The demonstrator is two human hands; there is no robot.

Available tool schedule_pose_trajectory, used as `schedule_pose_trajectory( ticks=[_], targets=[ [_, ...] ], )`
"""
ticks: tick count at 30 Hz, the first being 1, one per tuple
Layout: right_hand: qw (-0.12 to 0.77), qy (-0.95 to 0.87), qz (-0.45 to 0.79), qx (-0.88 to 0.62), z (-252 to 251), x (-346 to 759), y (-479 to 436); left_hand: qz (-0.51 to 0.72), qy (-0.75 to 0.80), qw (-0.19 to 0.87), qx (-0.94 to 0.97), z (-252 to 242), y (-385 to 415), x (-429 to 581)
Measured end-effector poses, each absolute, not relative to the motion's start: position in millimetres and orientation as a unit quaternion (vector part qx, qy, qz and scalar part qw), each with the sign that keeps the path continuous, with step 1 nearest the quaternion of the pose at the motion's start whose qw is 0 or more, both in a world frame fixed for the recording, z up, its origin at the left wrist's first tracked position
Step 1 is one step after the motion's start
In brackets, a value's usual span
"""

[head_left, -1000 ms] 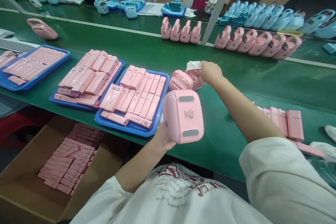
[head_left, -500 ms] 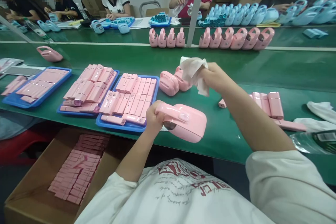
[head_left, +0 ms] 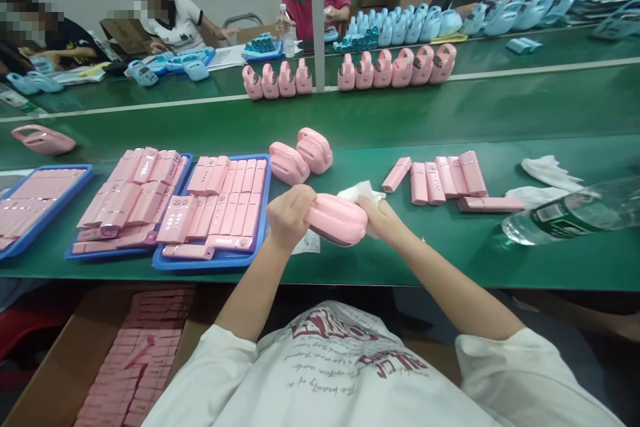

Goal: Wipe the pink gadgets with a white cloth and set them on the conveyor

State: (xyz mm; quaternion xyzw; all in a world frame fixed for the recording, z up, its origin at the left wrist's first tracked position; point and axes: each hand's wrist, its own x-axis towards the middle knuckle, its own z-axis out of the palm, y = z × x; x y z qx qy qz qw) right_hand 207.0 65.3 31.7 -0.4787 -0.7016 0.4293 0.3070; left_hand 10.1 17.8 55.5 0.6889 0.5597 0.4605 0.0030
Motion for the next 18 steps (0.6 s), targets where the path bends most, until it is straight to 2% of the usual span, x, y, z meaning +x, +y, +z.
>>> schedule_pose_trajectory(
  ticks=[3,5,8,12,18],
  targets=[
    [0.138,-0.738,0.279,-0.599,36.7,230.8,94.3,0.357,0.576,-0.025,0.735,66.0,45.3,21.2],
    [0.06,-0.73,0.209,-0.648,35.6,243.9,110.3,0.296,0.579,-0.035,0.759,77.6,69.4,33.8],
    [0.016,-0.72,0.193,-0.666,25.9,252.6,122.1,0.229,0.583,-0.036,0.779,101.2,113.7,57.4],
    [0.01,-0.729,0.185,-0.659,11.9,252.9,121.2,0.116,0.615,-0.004,0.78,131.0,186.6,83.9],
    [0.02,-0.748,0.192,-0.634,8.1,258.6,126.1,0.064,0.694,0.056,0.715,139.1,289.8,79.9]
  ],
)
